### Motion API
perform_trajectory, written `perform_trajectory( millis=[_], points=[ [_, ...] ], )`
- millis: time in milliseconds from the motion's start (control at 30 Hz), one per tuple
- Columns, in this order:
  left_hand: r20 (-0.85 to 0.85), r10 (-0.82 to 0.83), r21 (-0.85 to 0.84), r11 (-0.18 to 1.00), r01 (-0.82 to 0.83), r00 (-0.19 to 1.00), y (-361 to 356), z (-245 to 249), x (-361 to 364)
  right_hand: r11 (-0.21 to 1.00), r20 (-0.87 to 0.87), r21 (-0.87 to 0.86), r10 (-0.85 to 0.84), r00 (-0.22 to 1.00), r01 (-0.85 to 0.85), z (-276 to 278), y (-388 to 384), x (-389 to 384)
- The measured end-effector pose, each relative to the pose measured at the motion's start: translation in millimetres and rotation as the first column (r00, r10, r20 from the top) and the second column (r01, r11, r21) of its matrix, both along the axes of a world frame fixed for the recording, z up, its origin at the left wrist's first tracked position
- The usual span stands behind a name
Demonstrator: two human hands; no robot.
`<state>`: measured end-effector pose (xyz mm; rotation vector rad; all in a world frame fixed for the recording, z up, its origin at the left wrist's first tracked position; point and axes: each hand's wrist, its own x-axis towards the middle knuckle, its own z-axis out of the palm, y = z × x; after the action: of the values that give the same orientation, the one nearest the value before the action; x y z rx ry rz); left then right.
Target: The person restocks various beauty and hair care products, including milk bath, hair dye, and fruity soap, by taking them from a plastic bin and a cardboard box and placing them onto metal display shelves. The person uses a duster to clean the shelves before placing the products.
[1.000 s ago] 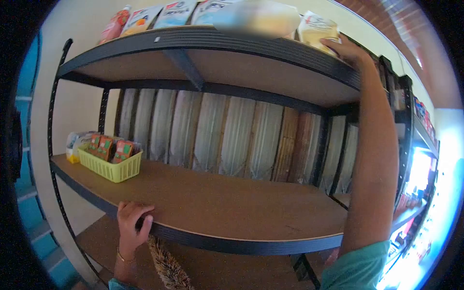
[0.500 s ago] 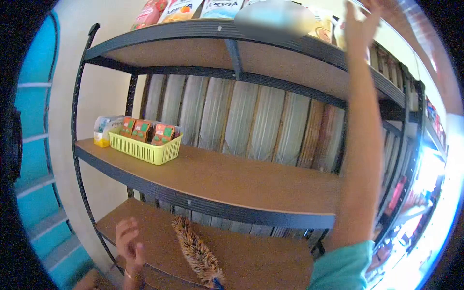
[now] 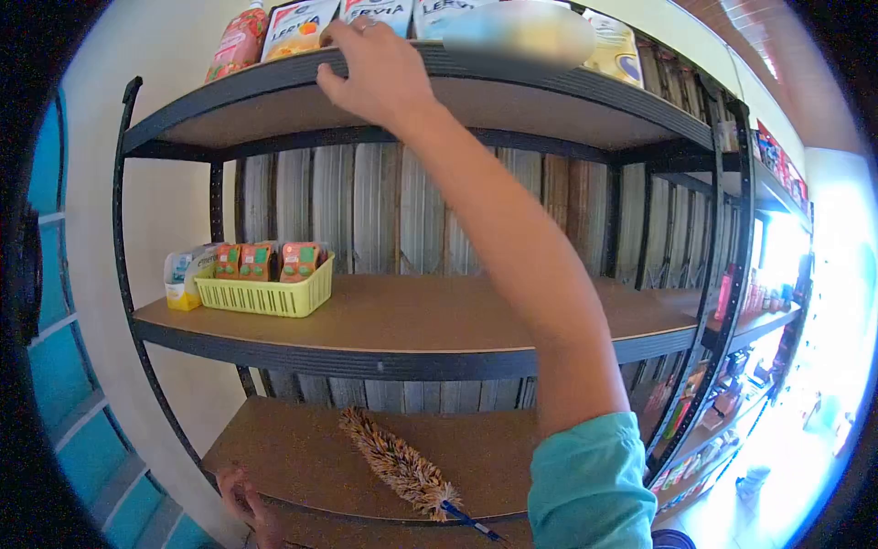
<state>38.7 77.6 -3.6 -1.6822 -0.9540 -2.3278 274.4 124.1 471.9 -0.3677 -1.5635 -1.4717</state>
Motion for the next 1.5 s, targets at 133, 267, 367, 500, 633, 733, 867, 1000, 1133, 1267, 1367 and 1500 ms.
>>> perform_trajectory(
  millis=[133,267,367,500,633,733,867,1000,1133,1267,1367,1500],
  points=[
    [-0.025,0.026,0.103,0.994,-0.023,0.999,19.8,12.0,-10.7,0.972,-0.084,-0.231,0.012,0.996,-0.032,-1.8,-16.1,-19.1],
    [-0.097,0.059,0.175,0.984,-0.042,0.994,34.2,16.1,-42.1,0.961,-0.118,-0.187,0.185,0.976,-0.205,8.3,-9.1,-36.9],
    [0.018,0.047,0.210,0.977,-0.050,0.999,40.4,18.5,-66.6,0.962,-0.207,-0.200,0.146,0.967,-0.188,24.1,0.0,-63.1],
    [0.073,0.056,0.159,0.985,-0.067,0.996,60.9,20.5,-119.7,0.947,-0.274,-0.317,-0.038,0.961,-0.053,38.8,18.5,-136.3],
    [0.020,0.018,0.166,0.986,-0.021,1.000,84.5,11.1,-178.5,0.966,-0.305,-0.231,-0.185,0.934,0.116,88.5,96.1,-187.2],
    [-0.005,0.057,0.124,0.991,-0.056,0.998,94.4,7.8,-226.4,0.922,-0.392,-0.376,-0.252,0.885,0.096,105.3,123.4,-238.3],
    [0.086,0.074,0.096,0.992,-0.082,0.994,110.7,15.9,-272.6,0.903,-0.512,-0.394,-0.372,0.774,0.173,116.8,154.9,-272.2],
    [0.148,0.032,0.095,0.994,-0.047,0.988,129.1,6.2,-301.8,0.860,-0.552,-0.457,-0.475,0.685,0.228,113.3,159.5,-296.0],
    [0.101,0.003,0.073,0.997,-0.011,0.995,144.5,-1.8,-317.5,0.849,-0.568,-0.439,-0.517,0.640,0.296,117.6,166.1,-295.0],
    [0.050,-0.116,0.102,0.989,0.110,0.992,157.4,-0.4,-311.9,0.839,-0.559,-0.495,-0.507,0.656,0.227,120.4,166.5,-289.5],
    [0.022,-0.160,0.101,0.982,0.157,0.987,165.4,-5.9,-296.0,0.954,-0.586,-0.288,-0.244,0.773,0.083,99.5,156.3,-290.7],
    [0.054,-0.201,0.115,0.974,0.194,0.978,153.5,-3.3,-263.6,0.995,-0.364,0.015,-0.087,0.927,0.099,37.1,85.7,-294.6]
  ],
)
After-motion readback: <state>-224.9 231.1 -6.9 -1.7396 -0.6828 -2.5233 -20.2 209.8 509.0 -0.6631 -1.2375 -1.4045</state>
